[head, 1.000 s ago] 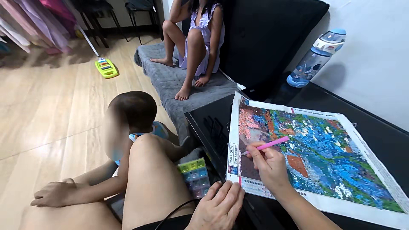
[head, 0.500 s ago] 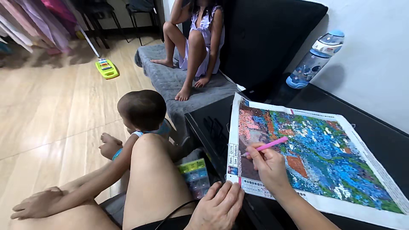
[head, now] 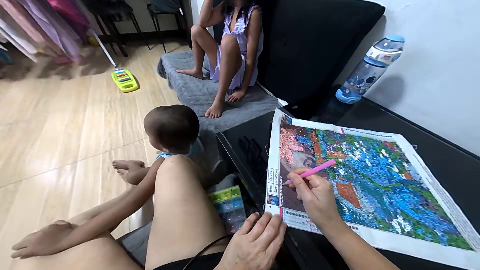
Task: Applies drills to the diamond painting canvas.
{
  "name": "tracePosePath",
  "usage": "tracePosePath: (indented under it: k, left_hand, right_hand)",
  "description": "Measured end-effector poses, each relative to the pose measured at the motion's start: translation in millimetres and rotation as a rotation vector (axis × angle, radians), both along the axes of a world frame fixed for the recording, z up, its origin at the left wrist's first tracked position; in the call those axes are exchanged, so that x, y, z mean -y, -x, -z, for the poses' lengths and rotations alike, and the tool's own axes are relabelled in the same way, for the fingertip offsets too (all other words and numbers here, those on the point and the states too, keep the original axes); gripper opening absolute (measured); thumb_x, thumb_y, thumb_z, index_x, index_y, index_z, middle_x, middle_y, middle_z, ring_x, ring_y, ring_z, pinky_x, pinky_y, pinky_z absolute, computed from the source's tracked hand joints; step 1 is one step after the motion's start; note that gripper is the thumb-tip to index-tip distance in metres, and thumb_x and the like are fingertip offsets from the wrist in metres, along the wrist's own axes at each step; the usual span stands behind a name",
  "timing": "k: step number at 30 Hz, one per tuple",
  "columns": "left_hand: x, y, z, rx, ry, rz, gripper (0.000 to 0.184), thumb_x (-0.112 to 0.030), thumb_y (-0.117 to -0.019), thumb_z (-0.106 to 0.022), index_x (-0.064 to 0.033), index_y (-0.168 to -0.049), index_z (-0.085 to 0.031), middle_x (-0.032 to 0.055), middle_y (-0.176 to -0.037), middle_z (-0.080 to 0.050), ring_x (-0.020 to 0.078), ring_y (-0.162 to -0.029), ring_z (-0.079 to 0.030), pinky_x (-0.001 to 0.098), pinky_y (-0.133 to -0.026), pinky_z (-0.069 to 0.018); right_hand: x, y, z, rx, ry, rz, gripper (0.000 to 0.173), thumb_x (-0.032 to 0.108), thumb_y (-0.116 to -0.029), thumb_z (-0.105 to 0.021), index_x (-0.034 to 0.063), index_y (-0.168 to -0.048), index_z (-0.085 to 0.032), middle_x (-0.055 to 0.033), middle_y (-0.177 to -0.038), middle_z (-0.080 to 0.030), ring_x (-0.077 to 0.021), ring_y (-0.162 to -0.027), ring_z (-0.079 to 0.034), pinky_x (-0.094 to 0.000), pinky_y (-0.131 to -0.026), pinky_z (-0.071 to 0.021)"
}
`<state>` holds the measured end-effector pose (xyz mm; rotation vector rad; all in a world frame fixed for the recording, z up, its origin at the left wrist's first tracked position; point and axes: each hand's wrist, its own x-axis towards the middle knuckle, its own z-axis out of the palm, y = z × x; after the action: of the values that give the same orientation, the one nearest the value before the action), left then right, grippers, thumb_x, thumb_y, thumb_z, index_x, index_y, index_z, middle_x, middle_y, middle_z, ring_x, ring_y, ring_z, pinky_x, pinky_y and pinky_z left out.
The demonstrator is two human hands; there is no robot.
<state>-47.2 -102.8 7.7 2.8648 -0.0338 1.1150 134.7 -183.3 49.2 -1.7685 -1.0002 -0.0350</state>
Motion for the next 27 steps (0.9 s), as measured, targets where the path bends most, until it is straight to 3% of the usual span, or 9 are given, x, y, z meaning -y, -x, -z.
tracePosePath:
  k: [27]
  left_hand:
    - [1.0,1.4,1.6,-0.009,0.001,-0.007,0.032,-0.004,-0.0985,-0.045,-0.0119,-0.12,-0.068,0.0045,-0.122,-0.071,0.0188,-0.114,-0.064,0.0317,-0.102,-0.0449]
  right_hand:
    - [1.5,0.5,-0.6,-0.002,-0.005,-0.013,0.024,0.019,-0.0989,-0.054,0.0046,-0.087,-0.069,0.0066,-0.07,-0.062,0.0087,-0.054,-0.05,-0.0079,-0.052,-0.0426]
